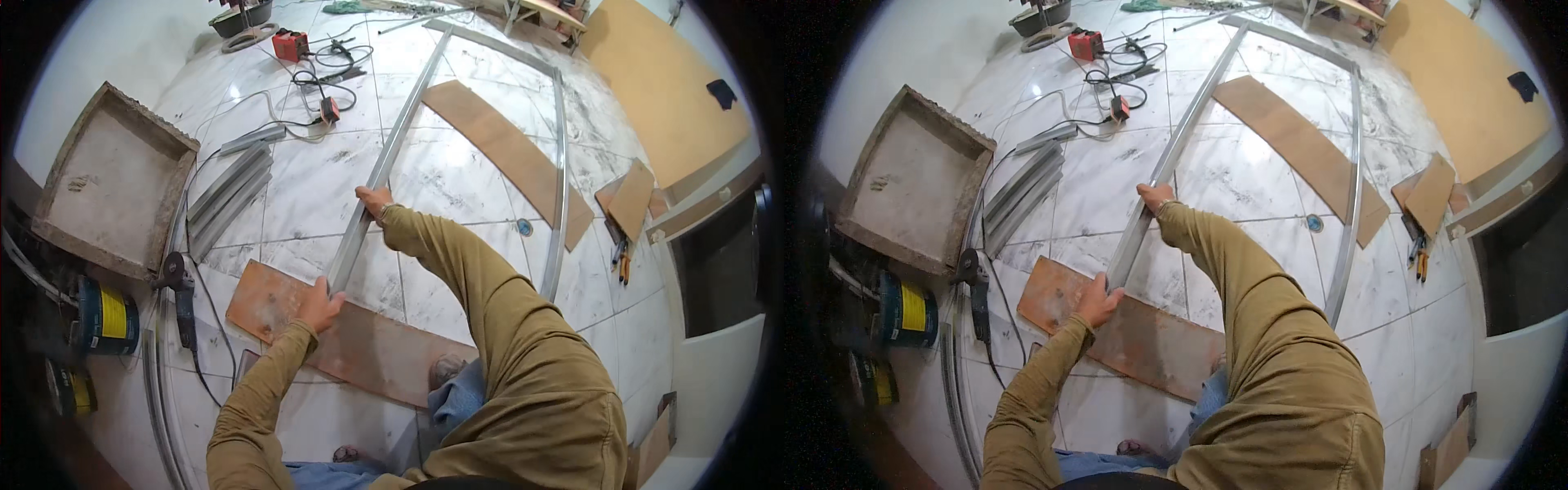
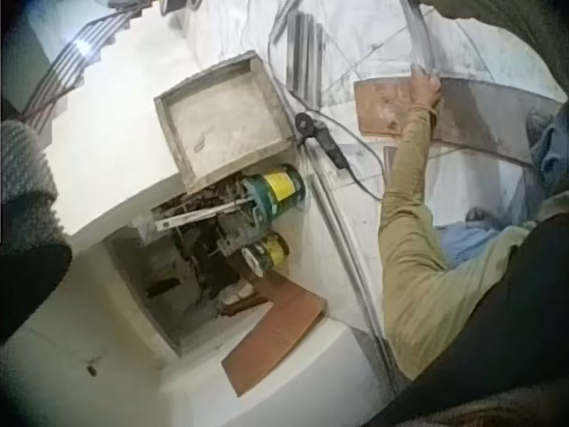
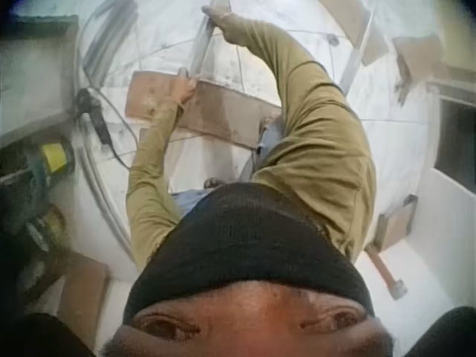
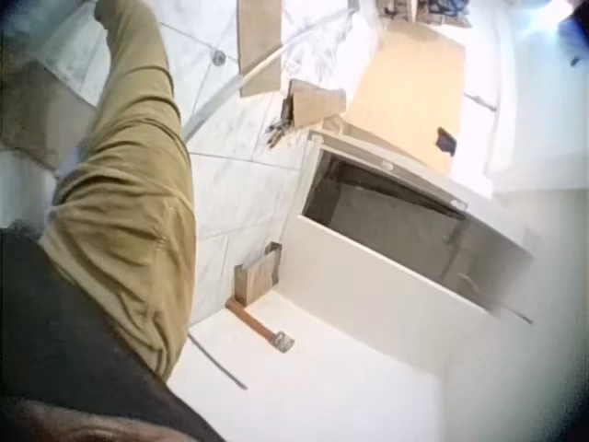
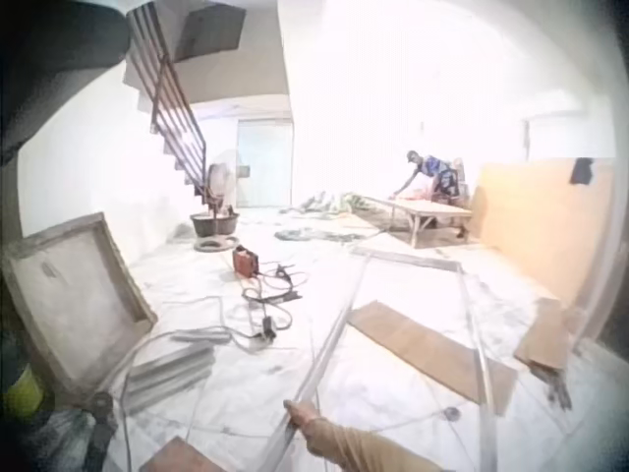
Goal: The person positions and aligns metal tracks and wooden boards on the floor to assemble a frame.
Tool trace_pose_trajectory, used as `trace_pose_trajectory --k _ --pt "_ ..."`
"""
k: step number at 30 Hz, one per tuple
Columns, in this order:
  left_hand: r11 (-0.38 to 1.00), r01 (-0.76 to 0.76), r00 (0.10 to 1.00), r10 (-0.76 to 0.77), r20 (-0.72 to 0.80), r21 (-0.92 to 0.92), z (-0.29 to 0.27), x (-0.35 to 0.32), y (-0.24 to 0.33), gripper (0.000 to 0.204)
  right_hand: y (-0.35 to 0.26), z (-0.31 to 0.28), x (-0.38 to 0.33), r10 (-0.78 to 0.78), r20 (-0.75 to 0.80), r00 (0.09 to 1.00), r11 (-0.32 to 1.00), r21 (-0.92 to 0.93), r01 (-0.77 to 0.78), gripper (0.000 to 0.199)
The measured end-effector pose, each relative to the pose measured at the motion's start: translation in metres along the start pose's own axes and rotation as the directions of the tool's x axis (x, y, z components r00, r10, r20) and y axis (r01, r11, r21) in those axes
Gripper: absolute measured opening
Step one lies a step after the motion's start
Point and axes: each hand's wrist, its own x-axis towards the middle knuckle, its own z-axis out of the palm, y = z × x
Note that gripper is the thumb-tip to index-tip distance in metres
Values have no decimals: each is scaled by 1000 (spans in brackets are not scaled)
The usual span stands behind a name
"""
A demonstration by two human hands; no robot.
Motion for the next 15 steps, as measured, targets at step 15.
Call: trace_pose_trajectory --k 15 --pt "986 68 997 -65 -30 150 -11 39 0 45 -40 1 7 87 71 994 985 141 -96 36"
